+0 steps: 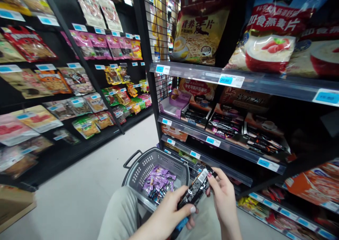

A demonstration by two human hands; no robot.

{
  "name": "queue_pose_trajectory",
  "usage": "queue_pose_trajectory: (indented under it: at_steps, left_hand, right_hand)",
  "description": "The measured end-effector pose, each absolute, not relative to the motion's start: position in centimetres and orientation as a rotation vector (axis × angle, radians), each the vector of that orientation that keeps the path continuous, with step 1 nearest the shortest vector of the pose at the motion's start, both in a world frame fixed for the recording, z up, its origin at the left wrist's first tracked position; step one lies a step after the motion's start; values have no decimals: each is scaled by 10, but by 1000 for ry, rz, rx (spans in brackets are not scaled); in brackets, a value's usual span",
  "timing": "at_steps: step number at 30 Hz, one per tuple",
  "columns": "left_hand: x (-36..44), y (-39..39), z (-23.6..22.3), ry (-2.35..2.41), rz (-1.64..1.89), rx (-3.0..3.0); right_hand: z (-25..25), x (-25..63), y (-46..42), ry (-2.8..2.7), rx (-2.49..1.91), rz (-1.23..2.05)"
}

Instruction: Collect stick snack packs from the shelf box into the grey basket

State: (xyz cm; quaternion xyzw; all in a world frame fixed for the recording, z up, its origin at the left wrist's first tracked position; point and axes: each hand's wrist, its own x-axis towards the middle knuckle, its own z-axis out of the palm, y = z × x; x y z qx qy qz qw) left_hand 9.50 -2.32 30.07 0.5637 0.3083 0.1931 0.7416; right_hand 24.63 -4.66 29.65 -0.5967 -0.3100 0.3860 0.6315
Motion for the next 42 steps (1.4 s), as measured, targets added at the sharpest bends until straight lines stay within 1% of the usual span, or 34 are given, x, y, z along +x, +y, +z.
queue_pose_trajectory:
  at_steps: [5,13,16,19,22,27,35,42]
  left_hand:
    - [98,-26,302,675,401,1166]
    - [98,-27,295,641,374,1036]
    - [98,-28,289,670,400,1009]
    - [98,-29,286,700,451,1026]
    - [97,-29,286,727,463,1061]
    - [96,-31,287,733,454,1073]
    - [97,-40,285,674,415,1059]
    - [86,-46,271,639,360,944]
  right_hand:
    - [299,242,-47,-679,-1443,776]
    - [299,242,-49,-743,-1544,695]
    - [299,239,-50,-833,-1497,741]
    - [305,230,-53,-882,-1409,857]
    - [310,218,-57,-805,-1327,952]
    - [303,218,-59,-735,-1305,984]
    - [286,232,-55,-691,-1488,807]
    - [276,252,-51,-616,-1432,541]
